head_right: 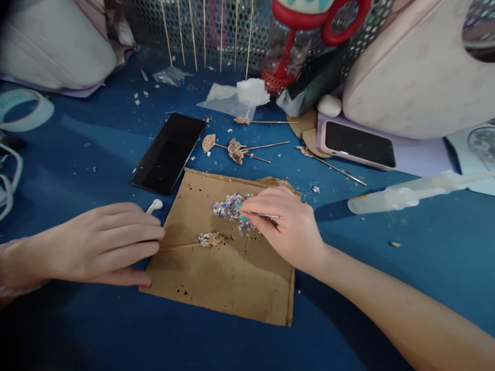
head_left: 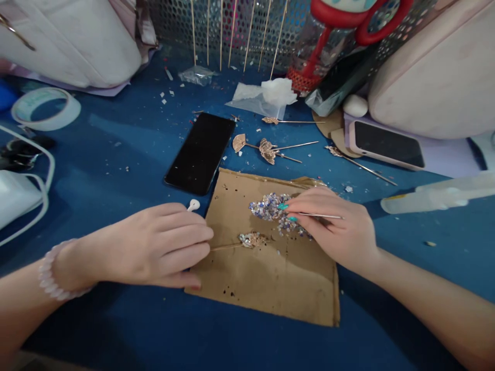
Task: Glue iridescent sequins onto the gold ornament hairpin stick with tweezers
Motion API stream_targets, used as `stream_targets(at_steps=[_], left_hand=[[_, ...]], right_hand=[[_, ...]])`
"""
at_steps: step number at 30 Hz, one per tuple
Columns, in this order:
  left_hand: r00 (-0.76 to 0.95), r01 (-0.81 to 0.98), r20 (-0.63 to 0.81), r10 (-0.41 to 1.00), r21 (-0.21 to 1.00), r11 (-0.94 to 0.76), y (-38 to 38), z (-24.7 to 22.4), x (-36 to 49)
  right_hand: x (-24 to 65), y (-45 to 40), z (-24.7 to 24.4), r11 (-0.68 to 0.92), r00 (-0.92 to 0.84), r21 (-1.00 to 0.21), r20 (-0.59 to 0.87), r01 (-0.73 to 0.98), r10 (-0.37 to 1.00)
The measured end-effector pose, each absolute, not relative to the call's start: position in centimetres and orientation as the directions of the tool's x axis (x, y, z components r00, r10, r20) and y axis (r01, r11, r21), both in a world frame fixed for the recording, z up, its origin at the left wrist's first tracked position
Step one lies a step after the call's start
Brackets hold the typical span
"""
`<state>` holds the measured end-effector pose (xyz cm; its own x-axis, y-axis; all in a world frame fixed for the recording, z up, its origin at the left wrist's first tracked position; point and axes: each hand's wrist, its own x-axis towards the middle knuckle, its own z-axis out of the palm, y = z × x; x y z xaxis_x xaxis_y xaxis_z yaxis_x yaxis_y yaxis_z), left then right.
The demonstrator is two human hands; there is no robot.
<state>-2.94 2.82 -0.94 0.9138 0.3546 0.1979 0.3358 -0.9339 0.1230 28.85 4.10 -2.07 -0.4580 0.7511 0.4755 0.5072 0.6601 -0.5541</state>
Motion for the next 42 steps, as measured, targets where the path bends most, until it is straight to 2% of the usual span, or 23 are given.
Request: stream_targets(at_steps=[3, 11, 20, 30, 36, 42], left_hand=[[0.951, 0.235, 0.181, 0.252, 0.110, -0.966, 2.8, -0.9, -2.9], [0.956, 0.250, 0.091, 0.279, 0.245, -0.937, 3.0, -0.9, -2.5], [0.958, 0.250, 0.057, 0.280, 0.309, -0.918, 3.3, -1.1, -2.4], [0.950, 0.276, 0.083, 0.302, 0.237, -0.932, 3.1, -1.6, -2.1], [0.937, 0.319, 0.091, 0.338, 0.175, -0.931, 2.8, -1.7, -2.0], [0.950, 0.281, 0.110, 0.292, 0.101, -0.954, 2.6, -1.9, -2.4]], right_hand=[[28.8, 4.1, -2.1, 0.659, -0.452, -0.555, 0.479, 0.508, 0.752], [28.9, 4.2, -2.0, 0.658, -0.452, -0.548, 0.478, 0.517, 0.753], [28.9, 3.8, -1.8, 0.665, -0.450, -0.579, 0.491, 0.471, 0.746], [28.7, 3.1, -1.0, 0.682, -0.526, -0.606, 0.454, 0.410, 0.719], [28.9, 3.3, -1.3, 0.691, -0.513, -0.579, 0.472, 0.434, 0.717], [29.1, 3.4, -1.6, 0.698, -0.528, -0.567, 0.467, 0.437, 0.709]])
